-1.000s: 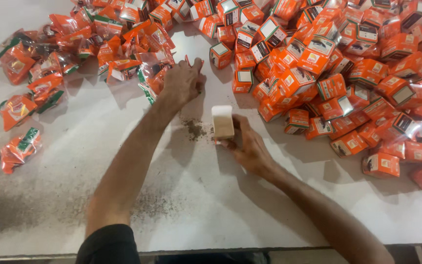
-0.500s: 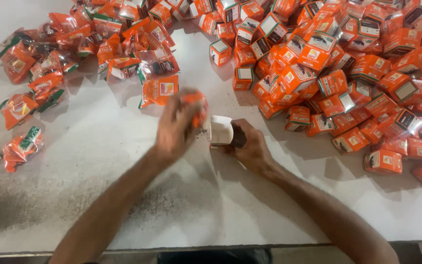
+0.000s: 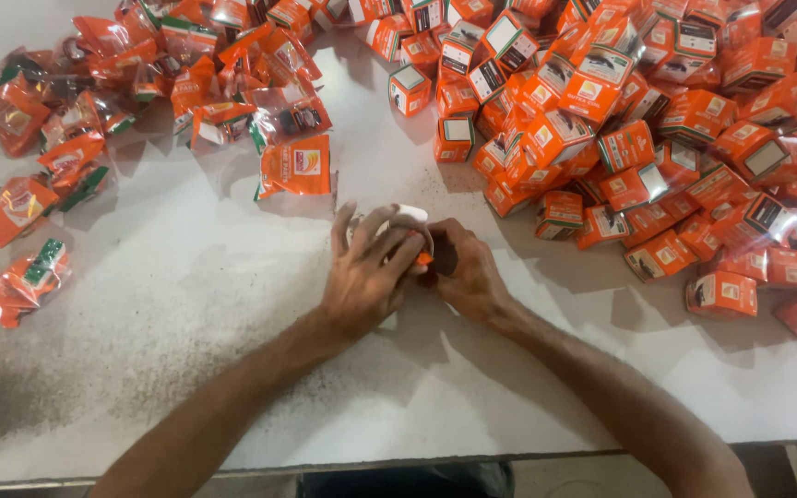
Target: The person picks up small orange product boxes from a large pile on the table, folds a white paper insert, places it inside a box, closes the box, and pushes the finished box onto the pile. They repeat this packing cycle continuously, occasionally reaching across the pile to grab more boxes.
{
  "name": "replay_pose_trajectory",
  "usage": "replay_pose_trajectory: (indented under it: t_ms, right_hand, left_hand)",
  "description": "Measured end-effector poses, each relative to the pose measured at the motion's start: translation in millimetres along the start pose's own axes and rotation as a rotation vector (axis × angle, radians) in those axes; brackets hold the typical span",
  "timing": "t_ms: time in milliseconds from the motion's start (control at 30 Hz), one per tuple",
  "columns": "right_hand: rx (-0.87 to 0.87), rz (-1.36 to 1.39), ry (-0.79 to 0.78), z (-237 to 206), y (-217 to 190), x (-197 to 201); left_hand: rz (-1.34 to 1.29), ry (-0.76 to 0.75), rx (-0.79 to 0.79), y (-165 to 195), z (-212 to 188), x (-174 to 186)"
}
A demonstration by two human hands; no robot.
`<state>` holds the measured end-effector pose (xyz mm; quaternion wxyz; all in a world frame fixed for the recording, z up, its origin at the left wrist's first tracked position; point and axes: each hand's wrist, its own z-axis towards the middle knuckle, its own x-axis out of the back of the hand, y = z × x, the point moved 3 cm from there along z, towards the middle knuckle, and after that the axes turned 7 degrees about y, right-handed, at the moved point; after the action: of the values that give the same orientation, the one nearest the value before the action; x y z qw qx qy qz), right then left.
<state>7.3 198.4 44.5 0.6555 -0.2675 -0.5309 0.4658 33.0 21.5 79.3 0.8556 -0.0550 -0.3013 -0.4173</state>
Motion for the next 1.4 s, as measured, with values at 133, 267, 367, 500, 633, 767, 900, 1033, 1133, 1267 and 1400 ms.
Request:
replay_pose_trajectory:
  t_ms: [133,267,367,500,633,767,900,1033,1133,1267,1400]
  right_hand:
    - [-0.003,-0.089,0.012,1.1,-5.6,2.8]
    - [0.001,-0.117,0.007,1.2,-10.1,1.1]
    - [0.171,-0.097,0.057,-0.8,-16.0,-0.5]
    - [0.052,0.1,0.039,-5.9,-12.8,-0.5]
    - [0.18,-0.057,0.049,-9.0,-17.8,1.0]
    - [0.417,-0.24,0.093,-11.5,-24.4,1.7]
    - [0.414,-0.269,0.062,-11.4,-20.0,0.6]
    - [0.423,-0.282,0.074,-13.0,-16.5,-0.5]
    - [0.422,-0.295,0.071,-13.5,-15.1,-1.9]
    - [0.421,-0.274,0.08,-14.6,-13.5,-1.8]
    - [0.148,-0.144,0.056,-13.8,-2.0,-0.9]
  left_hand:
    - [-0.03,-0.008,0.329,0.6,5.9,-7.1]
    - [-0.463,0.002,0.881,-17.2,1.4,-16.5]
    - [-0.551,-0.114,0.918,-30.7,2.7,-26.4]
    - [-0.505,-0.204,0.947,-41.8,2.0,-39.8]
    - [-0.572,-0.168,0.938,-38.4,0.8,-45.3]
    - [-0.796,-0.202,0.893,-41.3,0.1,-38.3]
    - [-1.48,-0.292,1.405,-58.2,-11.9,-32.1]
    - [-1.188,-0.368,1.237,-69.8,-14.3,-36.0]
    - [-0.945,-0.334,1.094,-64.6,-12.2,-48.1]
    - [-0.381,-0.146,0.627,-46.5,-6.4,-38.9]
    - [-0.606,-0.107,0.25,-31.2,-5.9,-14.1]
